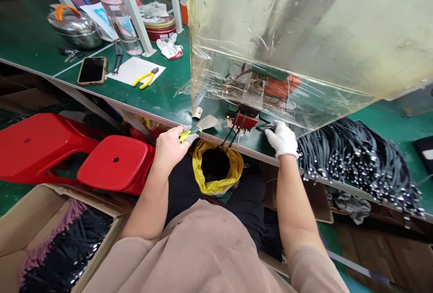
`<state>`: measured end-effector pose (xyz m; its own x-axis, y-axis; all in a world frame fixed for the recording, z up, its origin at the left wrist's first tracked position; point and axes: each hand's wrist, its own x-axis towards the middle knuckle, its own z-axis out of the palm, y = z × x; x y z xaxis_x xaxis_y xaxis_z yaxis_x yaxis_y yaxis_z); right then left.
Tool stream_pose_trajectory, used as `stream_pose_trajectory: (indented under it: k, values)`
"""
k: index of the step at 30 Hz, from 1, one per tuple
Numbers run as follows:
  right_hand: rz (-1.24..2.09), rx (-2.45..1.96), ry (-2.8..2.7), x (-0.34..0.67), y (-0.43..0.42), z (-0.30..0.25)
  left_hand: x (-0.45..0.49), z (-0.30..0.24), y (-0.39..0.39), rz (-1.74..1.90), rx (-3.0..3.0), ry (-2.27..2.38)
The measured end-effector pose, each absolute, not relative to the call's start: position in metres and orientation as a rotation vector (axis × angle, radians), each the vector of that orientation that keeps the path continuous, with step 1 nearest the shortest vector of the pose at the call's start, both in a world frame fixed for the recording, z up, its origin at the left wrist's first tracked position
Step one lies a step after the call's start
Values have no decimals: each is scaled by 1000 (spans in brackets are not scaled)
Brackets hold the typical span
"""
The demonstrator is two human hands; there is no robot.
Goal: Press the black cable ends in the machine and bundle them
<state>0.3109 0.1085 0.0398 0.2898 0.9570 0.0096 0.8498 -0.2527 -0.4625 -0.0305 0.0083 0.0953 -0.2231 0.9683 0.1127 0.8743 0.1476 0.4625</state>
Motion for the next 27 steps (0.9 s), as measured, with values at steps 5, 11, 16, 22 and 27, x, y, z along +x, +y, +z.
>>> stream_pose_trajectory:
  k: [5, 11, 16, 22, 27]
  values:
    - [471, -2159, -1998, 309, 142, 53, -21, 94, 17, 671, 1847, 2145]
    - [1044, -1989, -2217, 302, 96, 68, -23, 87, 21, 611, 1835, 2188]
    - [1128, -1552, -2532, 261, 22, 42, -19, 73, 37, 561, 1855, 2224]
    - [1156, -1563, -2500, 248, 15, 18, -1, 58, 62, 569, 1994, 2128]
    - [1006, -1837, -1986, 313, 20, 70, 5, 61, 58, 667, 2026, 2113]
